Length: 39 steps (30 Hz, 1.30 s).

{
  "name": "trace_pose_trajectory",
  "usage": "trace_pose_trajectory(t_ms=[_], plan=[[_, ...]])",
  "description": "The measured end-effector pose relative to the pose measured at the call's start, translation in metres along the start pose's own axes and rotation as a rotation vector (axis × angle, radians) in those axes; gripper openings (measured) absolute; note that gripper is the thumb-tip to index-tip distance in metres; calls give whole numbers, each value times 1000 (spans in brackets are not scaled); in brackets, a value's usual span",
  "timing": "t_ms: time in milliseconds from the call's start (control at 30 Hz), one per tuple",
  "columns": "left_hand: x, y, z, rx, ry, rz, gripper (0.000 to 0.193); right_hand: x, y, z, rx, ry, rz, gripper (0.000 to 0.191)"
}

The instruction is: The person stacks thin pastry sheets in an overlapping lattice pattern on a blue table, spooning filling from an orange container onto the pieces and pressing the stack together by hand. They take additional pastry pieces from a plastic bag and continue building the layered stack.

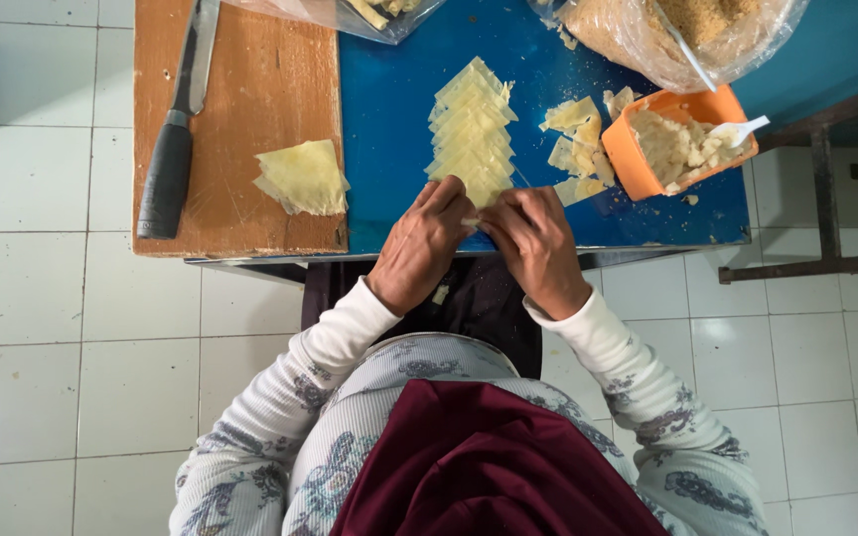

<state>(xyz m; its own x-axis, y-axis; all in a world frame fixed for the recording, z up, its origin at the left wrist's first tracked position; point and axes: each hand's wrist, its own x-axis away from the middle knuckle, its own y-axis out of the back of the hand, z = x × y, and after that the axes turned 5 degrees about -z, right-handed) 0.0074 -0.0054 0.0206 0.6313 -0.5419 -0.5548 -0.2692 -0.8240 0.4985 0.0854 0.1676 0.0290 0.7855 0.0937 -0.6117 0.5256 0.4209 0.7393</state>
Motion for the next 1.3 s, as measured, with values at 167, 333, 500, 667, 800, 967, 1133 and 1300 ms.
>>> trace_pose_trajectory(t_ms=[167, 333, 500, 667, 800, 967, 1133, 1300], plan=[[-6, 0, 9, 53, 24, 14, 16, -6, 0, -11, -140, -52, 60, 15], [-12, -1, 18, 82, 53, 51, 13, -7, 0, -17, -163, -58, 87, 14], [-12, 4, 17, 118, 76, 63, 15, -11, -4, -21, -207, -122, 110, 8], [-14, 2, 19, 30, 15, 29, 13, -10, -6, -14, -74, -75, 52, 11], [-15, -1, 21, 37, -9, 11, 11, -7, -4, -7, -34, 46, -4, 16], [-13, 3, 18, 68, -3, 18, 13, -6, -7, -8, 62, 73, 5, 18], [-6, 1, 11, -74, 8, 19, 12, 3, -8, 2, 167, 67, -9, 26], [3, -9, 13, -181, 3, -40, 17, 12, -5, 17, 345, 29, 25, 43]])
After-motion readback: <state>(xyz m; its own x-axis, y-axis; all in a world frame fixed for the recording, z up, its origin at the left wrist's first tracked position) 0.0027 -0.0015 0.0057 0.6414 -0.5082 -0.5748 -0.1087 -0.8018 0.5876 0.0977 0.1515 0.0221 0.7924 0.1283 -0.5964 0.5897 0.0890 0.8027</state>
